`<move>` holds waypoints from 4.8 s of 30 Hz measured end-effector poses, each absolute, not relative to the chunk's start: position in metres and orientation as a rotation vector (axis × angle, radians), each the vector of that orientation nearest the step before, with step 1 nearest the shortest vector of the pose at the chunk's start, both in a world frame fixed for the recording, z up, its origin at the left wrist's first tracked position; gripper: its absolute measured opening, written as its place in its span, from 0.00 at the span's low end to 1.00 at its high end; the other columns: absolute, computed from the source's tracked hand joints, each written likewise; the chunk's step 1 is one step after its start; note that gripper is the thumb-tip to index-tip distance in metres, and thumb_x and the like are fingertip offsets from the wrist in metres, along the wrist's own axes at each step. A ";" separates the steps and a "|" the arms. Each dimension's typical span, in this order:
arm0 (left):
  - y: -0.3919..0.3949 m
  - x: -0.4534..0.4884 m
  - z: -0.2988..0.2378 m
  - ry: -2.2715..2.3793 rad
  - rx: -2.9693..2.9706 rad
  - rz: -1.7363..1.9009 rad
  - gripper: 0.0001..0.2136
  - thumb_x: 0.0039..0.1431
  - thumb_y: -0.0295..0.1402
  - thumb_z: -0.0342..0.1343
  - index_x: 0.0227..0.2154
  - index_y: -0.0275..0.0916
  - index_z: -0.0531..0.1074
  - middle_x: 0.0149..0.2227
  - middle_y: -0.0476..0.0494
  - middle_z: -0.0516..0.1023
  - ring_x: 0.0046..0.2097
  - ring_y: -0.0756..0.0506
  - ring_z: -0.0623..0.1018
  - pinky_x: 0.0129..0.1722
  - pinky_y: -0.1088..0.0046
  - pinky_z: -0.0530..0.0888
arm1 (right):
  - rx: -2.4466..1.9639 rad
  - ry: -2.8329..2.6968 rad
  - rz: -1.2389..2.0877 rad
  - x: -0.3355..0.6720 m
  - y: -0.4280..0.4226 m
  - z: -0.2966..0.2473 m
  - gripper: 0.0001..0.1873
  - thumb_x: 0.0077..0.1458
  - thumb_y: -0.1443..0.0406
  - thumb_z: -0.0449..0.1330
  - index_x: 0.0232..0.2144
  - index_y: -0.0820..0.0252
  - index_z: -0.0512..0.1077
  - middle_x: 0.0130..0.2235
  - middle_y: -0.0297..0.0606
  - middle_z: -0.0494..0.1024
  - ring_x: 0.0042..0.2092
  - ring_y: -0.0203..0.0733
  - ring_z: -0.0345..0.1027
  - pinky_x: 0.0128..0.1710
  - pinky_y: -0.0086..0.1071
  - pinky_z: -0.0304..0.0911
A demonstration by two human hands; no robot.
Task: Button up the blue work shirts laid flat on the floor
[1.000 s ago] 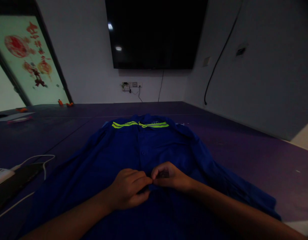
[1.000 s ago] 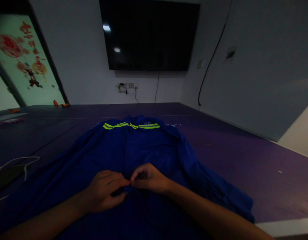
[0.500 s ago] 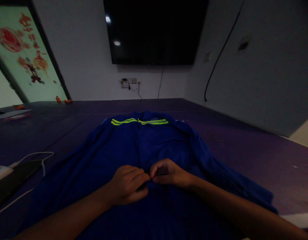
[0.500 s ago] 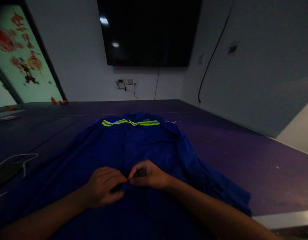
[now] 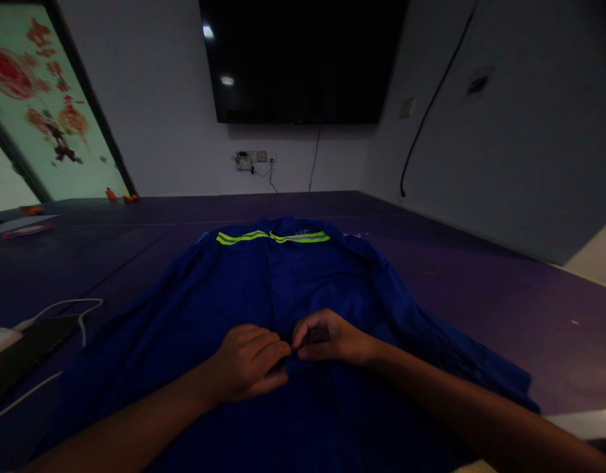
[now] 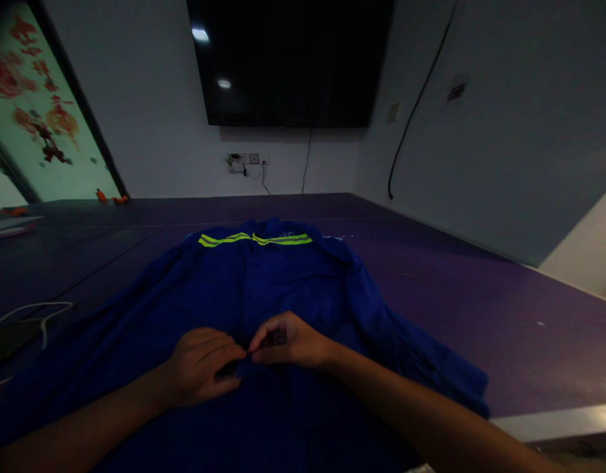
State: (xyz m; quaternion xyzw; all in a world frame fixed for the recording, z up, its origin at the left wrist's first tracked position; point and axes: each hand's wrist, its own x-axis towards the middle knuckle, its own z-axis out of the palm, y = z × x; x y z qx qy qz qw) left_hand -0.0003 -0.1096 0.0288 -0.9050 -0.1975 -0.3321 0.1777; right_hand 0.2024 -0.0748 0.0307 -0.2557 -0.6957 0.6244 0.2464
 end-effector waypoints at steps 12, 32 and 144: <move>-0.111 0.001 0.032 -0.523 -2.568 -0.990 0.05 0.54 0.31 0.48 0.31 0.36 0.67 0.24 0.49 0.74 0.24 0.51 0.73 0.23 0.76 0.68 | -0.720 -1.864 1.776 0.202 -0.075 0.033 0.15 0.36 0.64 0.67 0.29 0.65 0.73 0.25 0.32 0.73 0.26 0.30 0.64 0.26 0.25 0.58; -0.109 0.001 0.031 -0.537 -2.554 -0.989 0.04 0.54 0.30 0.50 0.26 0.36 0.67 0.21 0.52 0.71 0.23 0.54 0.70 0.23 0.78 0.65 | -0.732 -1.991 1.652 0.202 -0.076 0.030 0.24 0.29 0.63 0.69 0.33 0.63 0.70 0.29 0.31 0.71 0.30 0.30 0.63 0.29 0.25 0.60; -0.109 0.003 0.031 -0.498 -2.543 -0.953 0.05 0.51 0.28 0.48 0.26 0.35 0.69 0.18 0.51 0.69 0.20 0.52 0.68 0.19 0.76 0.62 | -0.667 -1.855 1.745 0.200 -0.076 0.029 0.13 0.36 0.67 0.66 0.26 0.65 0.67 0.23 0.29 0.69 0.25 0.28 0.61 0.24 0.23 0.57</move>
